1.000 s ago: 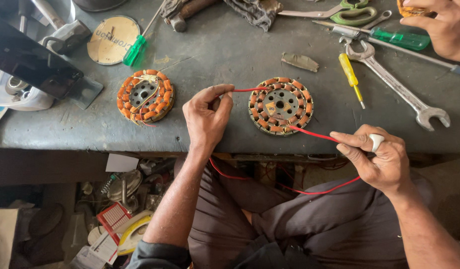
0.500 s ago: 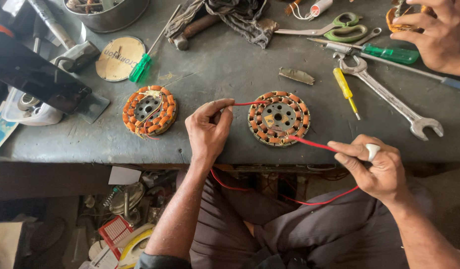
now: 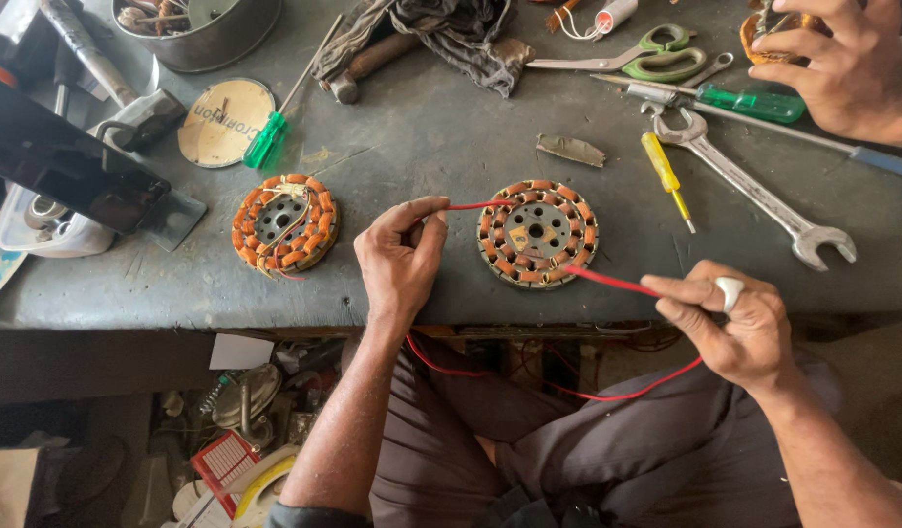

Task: The person uses a yellow screwdriver to adjust the copper windings on a motor stator. They then use their hands to manipulate the windings and connect red wires to the stator terminals.

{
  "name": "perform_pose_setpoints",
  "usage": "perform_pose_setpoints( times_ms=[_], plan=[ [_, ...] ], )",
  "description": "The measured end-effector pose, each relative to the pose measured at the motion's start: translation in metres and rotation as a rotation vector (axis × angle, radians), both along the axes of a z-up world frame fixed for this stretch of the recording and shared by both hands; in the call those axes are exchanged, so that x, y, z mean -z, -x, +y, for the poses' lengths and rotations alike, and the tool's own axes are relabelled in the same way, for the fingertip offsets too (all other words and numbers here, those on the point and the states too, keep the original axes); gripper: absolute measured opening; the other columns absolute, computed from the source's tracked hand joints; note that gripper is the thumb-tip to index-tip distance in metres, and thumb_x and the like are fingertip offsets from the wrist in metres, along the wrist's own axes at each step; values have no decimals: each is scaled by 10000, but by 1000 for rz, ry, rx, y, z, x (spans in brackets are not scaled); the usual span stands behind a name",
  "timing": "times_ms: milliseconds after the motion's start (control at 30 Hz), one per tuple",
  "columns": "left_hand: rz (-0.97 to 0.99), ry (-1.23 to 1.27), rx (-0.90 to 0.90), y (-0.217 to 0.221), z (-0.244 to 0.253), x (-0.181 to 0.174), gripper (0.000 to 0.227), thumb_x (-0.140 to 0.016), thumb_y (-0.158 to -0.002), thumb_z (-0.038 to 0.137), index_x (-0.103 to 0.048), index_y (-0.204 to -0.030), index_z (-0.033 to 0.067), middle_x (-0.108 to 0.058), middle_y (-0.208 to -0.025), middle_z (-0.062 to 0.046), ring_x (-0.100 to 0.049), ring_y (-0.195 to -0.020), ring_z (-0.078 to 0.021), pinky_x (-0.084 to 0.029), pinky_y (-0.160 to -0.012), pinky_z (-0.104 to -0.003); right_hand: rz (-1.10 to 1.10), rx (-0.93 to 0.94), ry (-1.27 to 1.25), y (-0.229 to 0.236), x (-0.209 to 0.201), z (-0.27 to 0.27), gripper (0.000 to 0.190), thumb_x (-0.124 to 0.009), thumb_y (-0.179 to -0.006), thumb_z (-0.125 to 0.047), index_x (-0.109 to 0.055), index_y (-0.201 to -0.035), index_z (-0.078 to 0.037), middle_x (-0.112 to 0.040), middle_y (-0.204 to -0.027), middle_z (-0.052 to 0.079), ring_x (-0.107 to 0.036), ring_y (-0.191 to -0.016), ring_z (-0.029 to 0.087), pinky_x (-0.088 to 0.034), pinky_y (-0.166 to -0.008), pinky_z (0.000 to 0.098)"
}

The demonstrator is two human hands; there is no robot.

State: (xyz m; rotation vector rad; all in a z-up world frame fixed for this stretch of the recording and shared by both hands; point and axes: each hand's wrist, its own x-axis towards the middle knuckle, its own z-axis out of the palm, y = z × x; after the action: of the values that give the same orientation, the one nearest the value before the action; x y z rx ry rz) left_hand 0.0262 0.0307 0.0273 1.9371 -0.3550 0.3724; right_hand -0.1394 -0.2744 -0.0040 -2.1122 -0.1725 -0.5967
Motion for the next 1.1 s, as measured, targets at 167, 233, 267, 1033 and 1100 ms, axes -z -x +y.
perform_pose_setpoints(
  times_ms=[167, 233, 267, 1033, 1100],
  plan=[
    [323, 532, 115, 27, -7, -20, 335, -659, -973, 202, -713, -1254, 26, -611, -705, 23, -464, -554, -34, -342, -476, -210, -8, 76, -395, 5, -5, 23, 210, -705, -995, -65, -758, -1197, -75, -587, -834, -46, -445, -675, 25, -343, -646, 197],
    [549, 760, 209, 61, -17, -23, 468, -627, -967, 251, -628, -1381, 34, -659, -751, -26, -470, -534, -51, -345, -457, -210, -76, 104, -318, 13, -6, 45, 202, -685, -1026, -46, -730, -1223, -60, -587, -878, -47, -480, -748, 31, -391, -688, 184],
    [622, 786, 251, 78, -25, -23, 538, -619, -958, 278, -581, -1443, 49, -708, -798, -64, -485, -548, -56, -371, -474, -210, -111, 115, -281, 15, -7, 58, 199, -674, -1042, -37, -716, -1235, -53, -587, -900, -48, -497, -784, 34, -415, -709, 179],
    [454, 942, 505, 67, -20, 4, 192, -469, -1060, 238, -540, -1109, 67, -695, -975, -78, -689, -887, -161, -577, -824, -327, -119, 50, 323, -73, -78, 52, 121, -689, -961, 3, -738, -1054, -57, -765, -992, 99, -752, -907, 202, -587, -862, 338],
    [356, 857, 396, 41, -20, 7, 215, -439, -1119, 254, -507, -1179, 59, -627, -875, -67, -576, -693, -126, -493, -646, -280, -99, 69, 409, -128, -75, 22, 97, -721, -1003, -68, -746, -1094, -46, -763, -1000, 106, -747, -906, 243, -571, -853, 342]
  ],
)
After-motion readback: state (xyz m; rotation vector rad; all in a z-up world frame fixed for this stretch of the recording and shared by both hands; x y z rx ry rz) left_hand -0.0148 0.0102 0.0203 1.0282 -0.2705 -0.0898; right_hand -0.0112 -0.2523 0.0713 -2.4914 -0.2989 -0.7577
